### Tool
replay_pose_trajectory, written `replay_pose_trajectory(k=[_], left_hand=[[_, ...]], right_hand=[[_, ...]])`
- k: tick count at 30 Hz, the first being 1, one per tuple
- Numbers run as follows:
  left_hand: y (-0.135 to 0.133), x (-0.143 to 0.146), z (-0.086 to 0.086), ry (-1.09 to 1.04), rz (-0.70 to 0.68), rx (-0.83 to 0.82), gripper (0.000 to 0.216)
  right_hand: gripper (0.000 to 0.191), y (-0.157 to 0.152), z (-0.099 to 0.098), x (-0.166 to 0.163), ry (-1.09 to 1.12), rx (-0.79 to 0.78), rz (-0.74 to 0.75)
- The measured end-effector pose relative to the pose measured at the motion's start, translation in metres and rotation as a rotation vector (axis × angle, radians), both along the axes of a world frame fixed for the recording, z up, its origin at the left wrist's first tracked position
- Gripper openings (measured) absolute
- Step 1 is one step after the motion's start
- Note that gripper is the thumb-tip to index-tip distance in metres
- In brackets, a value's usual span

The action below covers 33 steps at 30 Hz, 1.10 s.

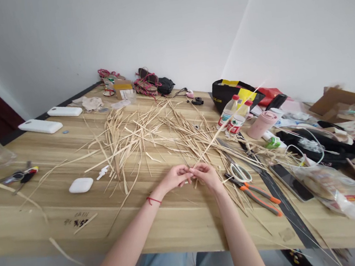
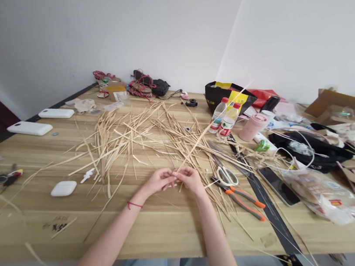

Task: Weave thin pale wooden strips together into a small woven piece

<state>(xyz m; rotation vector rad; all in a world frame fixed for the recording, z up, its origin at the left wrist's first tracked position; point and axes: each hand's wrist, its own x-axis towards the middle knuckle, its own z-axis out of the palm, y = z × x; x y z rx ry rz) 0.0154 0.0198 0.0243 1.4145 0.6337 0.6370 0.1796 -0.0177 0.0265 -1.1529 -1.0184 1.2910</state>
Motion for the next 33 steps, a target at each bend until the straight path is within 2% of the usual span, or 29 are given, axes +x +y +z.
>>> replay_pose_trajectory(k=[7, 17, 25, 29, 33], left_hand=[[-0.002, 0.001, 0.003, -0.006, -0.035, 0.017, 0.032], [-0.006, 0.006, 0.002, -0.018, 0.029, 0.048, 0.031], [-0.005, 0.008, -0.003, -0.013, 0.054, 0.053, 0.029], [-0.005, 0.008, -0.004, 0.007, 0.097, 0.062, 0.025], [-0.006, 0.007, -0.006, 0.074, 0.214, 0.101, 0.025]], right_hand=[[0.035, -0.002, -0.006, 0.004, 0.080, -0.061, -0.077], [0.035, -0.002, -0.010, 0.005, 0.084, -0.026, -0.191], [0.035, -0.005, -0.006, 0.005, 0.004, 0.006, -0.162], [0.035, -0.003, -0.008, 0.013, -0.079, 0.097, -0.325], [0.034, 0.000, -0.015, 0.021, -0.252, 0.171, -0.464]])
